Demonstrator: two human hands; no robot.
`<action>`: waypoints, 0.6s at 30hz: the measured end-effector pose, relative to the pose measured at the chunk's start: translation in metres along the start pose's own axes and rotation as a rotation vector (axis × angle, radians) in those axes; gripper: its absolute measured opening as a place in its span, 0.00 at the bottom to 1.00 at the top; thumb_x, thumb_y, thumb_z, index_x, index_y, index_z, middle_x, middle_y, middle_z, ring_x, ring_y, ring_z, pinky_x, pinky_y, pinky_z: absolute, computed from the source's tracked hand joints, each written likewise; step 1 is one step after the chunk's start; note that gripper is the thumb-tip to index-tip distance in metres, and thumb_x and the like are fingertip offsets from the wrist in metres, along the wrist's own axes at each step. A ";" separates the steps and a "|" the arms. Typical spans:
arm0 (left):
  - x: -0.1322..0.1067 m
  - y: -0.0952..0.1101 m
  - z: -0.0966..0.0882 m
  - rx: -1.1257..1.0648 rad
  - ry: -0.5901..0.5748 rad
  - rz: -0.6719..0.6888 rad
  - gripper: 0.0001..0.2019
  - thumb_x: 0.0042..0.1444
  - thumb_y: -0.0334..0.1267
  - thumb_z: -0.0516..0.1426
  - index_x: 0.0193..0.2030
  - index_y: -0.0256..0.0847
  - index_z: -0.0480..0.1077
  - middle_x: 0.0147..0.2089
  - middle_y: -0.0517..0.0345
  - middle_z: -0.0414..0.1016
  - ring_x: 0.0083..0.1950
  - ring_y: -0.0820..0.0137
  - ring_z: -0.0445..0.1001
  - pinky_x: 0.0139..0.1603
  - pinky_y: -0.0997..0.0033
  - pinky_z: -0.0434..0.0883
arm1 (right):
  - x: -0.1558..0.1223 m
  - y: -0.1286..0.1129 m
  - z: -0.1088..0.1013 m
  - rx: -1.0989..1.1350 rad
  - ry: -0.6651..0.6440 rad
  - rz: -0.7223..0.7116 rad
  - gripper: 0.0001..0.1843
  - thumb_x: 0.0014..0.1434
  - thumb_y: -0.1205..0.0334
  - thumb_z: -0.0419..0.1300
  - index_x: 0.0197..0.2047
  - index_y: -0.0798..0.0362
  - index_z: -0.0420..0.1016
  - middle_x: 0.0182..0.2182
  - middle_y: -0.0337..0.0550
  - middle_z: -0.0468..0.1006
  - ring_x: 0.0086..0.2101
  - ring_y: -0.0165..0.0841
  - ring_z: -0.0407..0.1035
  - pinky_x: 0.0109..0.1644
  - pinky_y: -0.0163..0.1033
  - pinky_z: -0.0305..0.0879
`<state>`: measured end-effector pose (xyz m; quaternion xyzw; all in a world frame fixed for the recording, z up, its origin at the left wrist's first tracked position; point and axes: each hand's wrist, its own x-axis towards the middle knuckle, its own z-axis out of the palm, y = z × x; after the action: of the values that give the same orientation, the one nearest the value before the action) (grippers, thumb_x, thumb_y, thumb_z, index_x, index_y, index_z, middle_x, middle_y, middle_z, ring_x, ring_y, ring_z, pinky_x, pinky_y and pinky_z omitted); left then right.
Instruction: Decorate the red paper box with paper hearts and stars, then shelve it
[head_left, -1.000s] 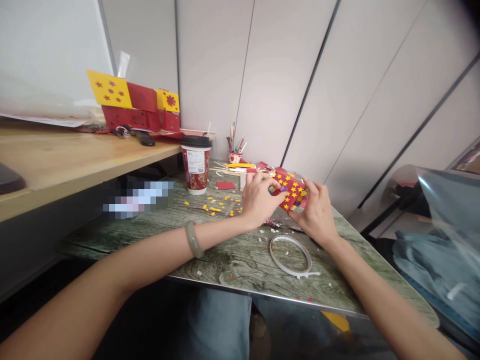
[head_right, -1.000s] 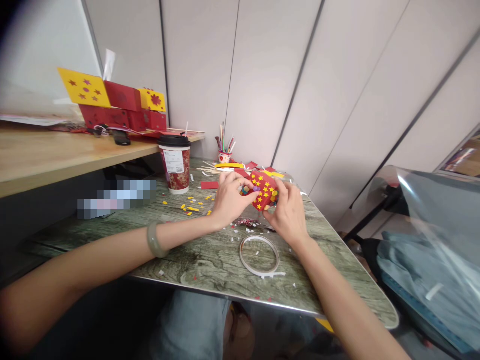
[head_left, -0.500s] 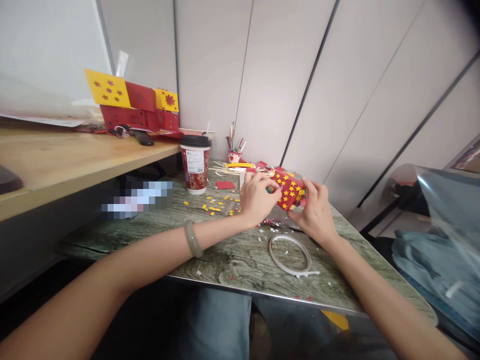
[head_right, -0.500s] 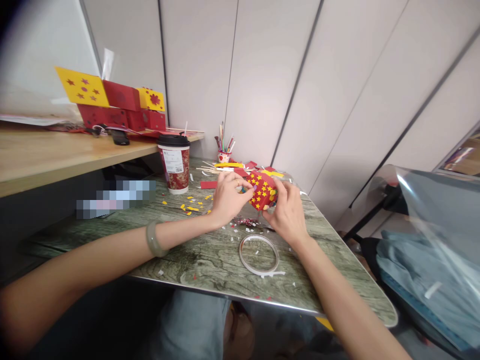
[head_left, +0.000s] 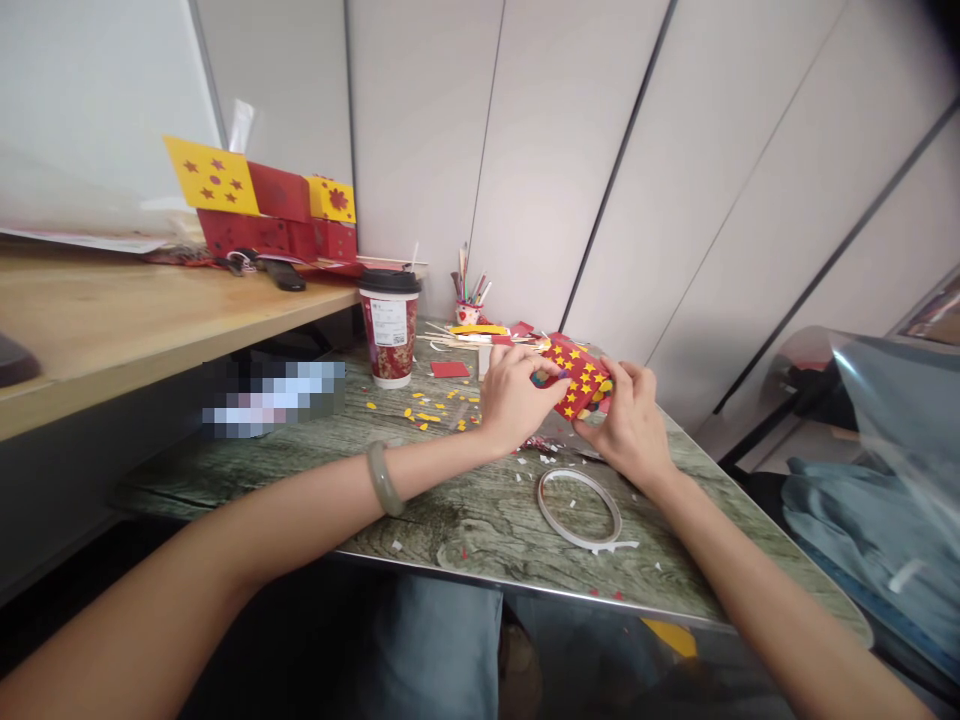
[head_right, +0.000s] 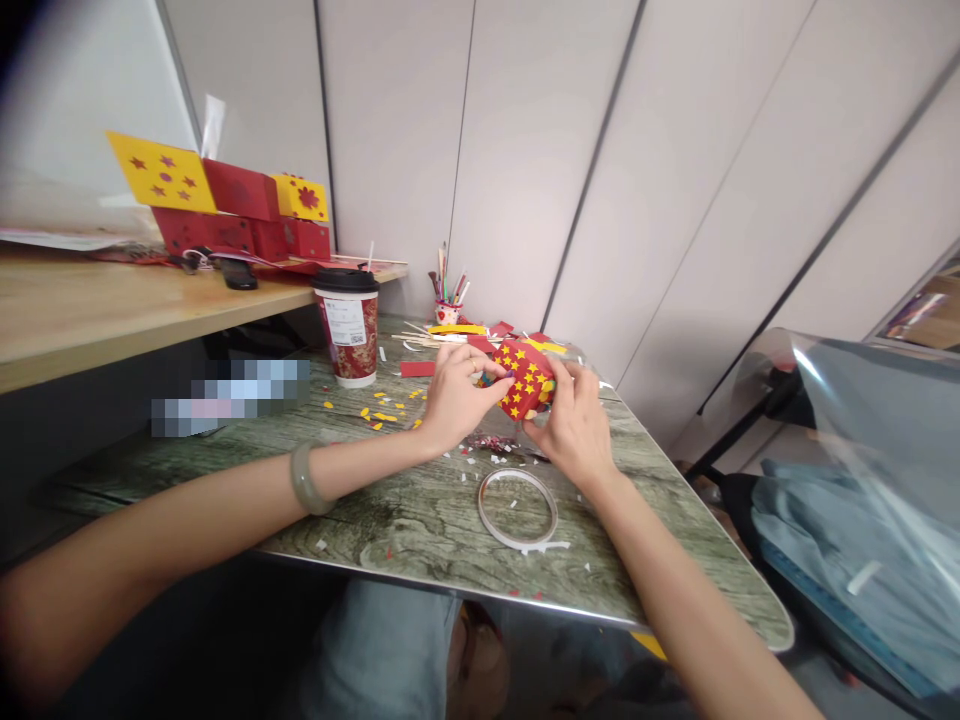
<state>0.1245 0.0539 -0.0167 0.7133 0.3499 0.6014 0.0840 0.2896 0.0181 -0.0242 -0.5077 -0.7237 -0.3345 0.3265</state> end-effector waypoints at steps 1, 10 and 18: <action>0.000 0.000 0.000 -0.006 0.004 0.008 0.03 0.47 0.37 0.60 0.30 0.42 0.71 0.37 0.59 0.70 0.47 0.66 0.63 0.49 0.64 0.65 | 0.000 0.000 0.000 0.003 0.002 -0.002 0.40 0.47 0.61 0.58 0.61 0.54 0.46 0.48 0.56 0.58 0.48 0.50 0.58 0.41 0.53 0.69; -0.002 0.000 -0.003 0.013 0.040 0.128 0.03 0.54 0.33 0.56 0.34 0.43 0.71 0.39 0.59 0.67 0.47 0.69 0.62 0.51 0.67 0.63 | 0.000 0.003 -0.001 0.061 -0.003 0.060 0.42 0.45 0.62 0.61 0.61 0.57 0.48 0.49 0.57 0.57 0.48 0.48 0.58 0.43 0.51 0.68; -0.003 -0.002 -0.003 0.032 0.005 0.197 0.06 0.55 0.37 0.55 0.35 0.45 0.74 0.39 0.58 0.68 0.49 0.68 0.61 0.51 0.65 0.63 | 0.001 0.001 0.000 0.127 0.010 0.029 0.43 0.44 0.62 0.61 0.61 0.55 0.47 0.49 0.55 0.56 0.49 0.48 0.57 0.47 0.52 0.66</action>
<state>0.1209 0.0521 -0.0193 0.7441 0.2878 0.6028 0.0122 0.2909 0.0186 -0.0235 -0.4947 -0.7345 -0.2858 0.3662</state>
